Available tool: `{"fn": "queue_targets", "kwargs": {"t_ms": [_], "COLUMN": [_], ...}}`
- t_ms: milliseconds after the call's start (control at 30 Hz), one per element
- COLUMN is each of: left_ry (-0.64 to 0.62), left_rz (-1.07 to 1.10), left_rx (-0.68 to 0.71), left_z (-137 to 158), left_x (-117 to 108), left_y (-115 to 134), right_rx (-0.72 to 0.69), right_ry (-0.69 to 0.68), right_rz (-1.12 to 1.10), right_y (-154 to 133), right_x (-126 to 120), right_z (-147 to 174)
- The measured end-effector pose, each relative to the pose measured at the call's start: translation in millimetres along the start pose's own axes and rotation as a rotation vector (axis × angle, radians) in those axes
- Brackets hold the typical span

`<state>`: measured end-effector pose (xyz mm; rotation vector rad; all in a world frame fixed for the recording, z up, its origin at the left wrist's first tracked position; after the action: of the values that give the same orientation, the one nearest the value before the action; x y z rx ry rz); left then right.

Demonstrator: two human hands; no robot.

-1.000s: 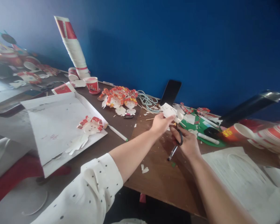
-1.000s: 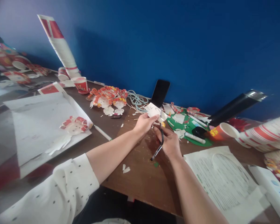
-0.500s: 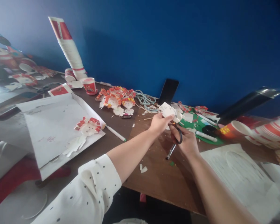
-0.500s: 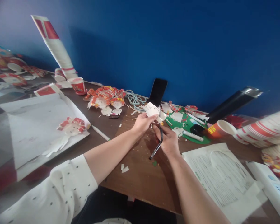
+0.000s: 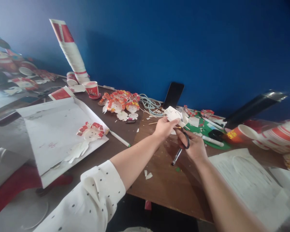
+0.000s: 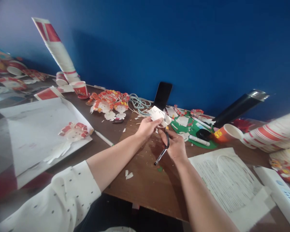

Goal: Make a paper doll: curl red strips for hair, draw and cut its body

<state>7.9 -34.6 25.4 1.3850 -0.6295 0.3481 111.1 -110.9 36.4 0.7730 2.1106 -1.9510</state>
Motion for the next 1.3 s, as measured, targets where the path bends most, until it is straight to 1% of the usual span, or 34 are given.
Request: {"fn": "queue_targets", "kwargs": {"t_ms": [300,500,567,700,867,1100,1300], "left_ry": [0.017,0.001,-0.011,-0.066,-0.108,-0.119,-0.123], "left_rz": [-0.045,-0.098,-0.134,-0.200,-0.268,-0.265,-0.269], "left_rx": [-0.003,-0.007,-0.012,0.001,0.028,0.024,0.017], "left_z": [0.3,1.7,0.4,-3.2,-4.6,-4.0,-1.7], "left_x": [-0.3,-0.7,-2.3,-5.6,-7.1,-7.5,-6.5], "left_y": [0.5,5.0,5.1,4.1,5.4,7.9,8.1], "right_rx": [-0.010,-0.007,0.001,-0.012,-0.031,-0.042,-0.072], "right_ry": [-0.013,-0.029,-0.055,-0.091,-0.099,-0.115,-0.125], "right_rz": [0.050,0.022,0.026,0.105,0.126,0.124,0.173], "right_y": [-11.4,-1.4,0.3,-3.7,-5.7,1.5,-0.9], "right_x": [-2.9,-5.4,-8.3,-15.9,-19.8,-22.9,-24.0], "right_z": [2.6,-1.4,-3.3,-5.0,-5.2,-6.6,-6.3]}}
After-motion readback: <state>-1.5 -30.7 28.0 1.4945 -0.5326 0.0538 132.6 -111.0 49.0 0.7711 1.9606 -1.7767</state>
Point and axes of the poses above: each hand's wrist, its own z-axis away from the middle knuckle, its own x-axis out of the palm, y = z × x, the point moved 1 cm from there along -z, towards the middle knuckle, and after that the axes turned 7 degrees about z, right-handed, at the moved point
